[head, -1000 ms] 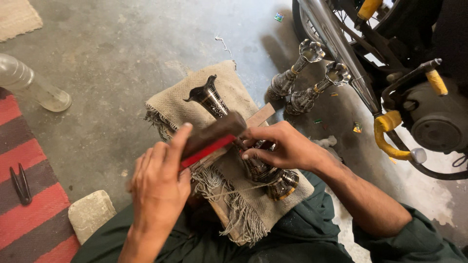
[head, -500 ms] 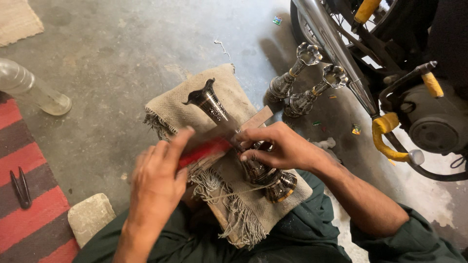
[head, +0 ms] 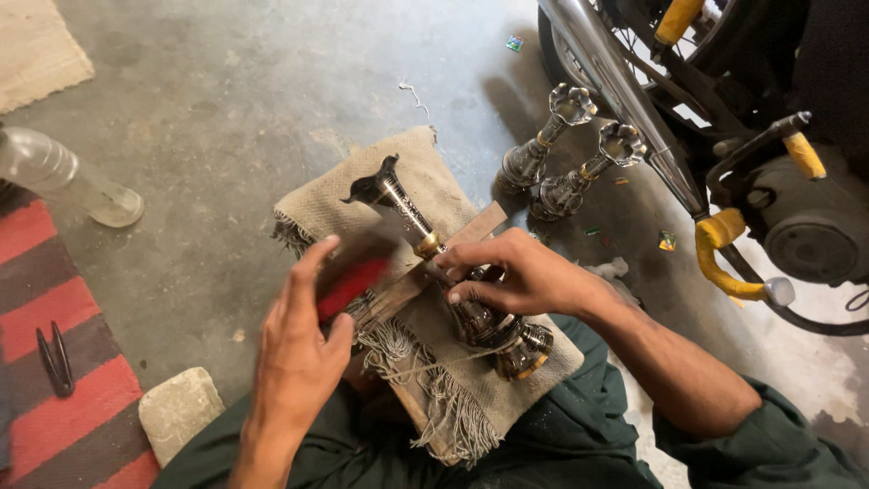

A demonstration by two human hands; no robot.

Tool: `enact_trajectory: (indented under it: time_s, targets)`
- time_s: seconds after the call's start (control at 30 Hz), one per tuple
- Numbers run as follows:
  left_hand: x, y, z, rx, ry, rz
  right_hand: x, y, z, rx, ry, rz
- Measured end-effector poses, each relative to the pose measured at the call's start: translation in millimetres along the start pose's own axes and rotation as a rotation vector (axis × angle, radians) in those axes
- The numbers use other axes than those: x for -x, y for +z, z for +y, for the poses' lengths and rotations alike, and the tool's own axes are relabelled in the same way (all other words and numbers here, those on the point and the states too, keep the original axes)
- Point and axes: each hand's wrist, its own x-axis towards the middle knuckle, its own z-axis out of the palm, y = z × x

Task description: The person sits on the floor with an ornate metal vase resting on a cloth cushion on their lap. They hold a punch against the vase's gold band and repeatedly strike it with a hammer, repositioning the punch and rotating the vase to work along the band, occasionally pausing to reposition the vase or tool.

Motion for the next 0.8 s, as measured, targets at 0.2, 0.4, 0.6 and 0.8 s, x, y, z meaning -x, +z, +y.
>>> enact_trajectory:
  time_s: [0.2,0.4,0.6,0.8]
  targets:
    - [0,0,4,0.005,-0.002,-0.026,1,-2,3,-0.022,0.000,-0.031]
    - [0,3,5,-0.005,-0.003,-0.028,0,-4,6,-0.035,0.009,-0.047]
    - [3,3,6,0.054,0.076,0.031,1,-4,10,-0.050,-0.016,-0.037]
    - [8,4,8,0.176,-0.168,-0.055,4,-2,19,-0.054,-0.008,-0.041]
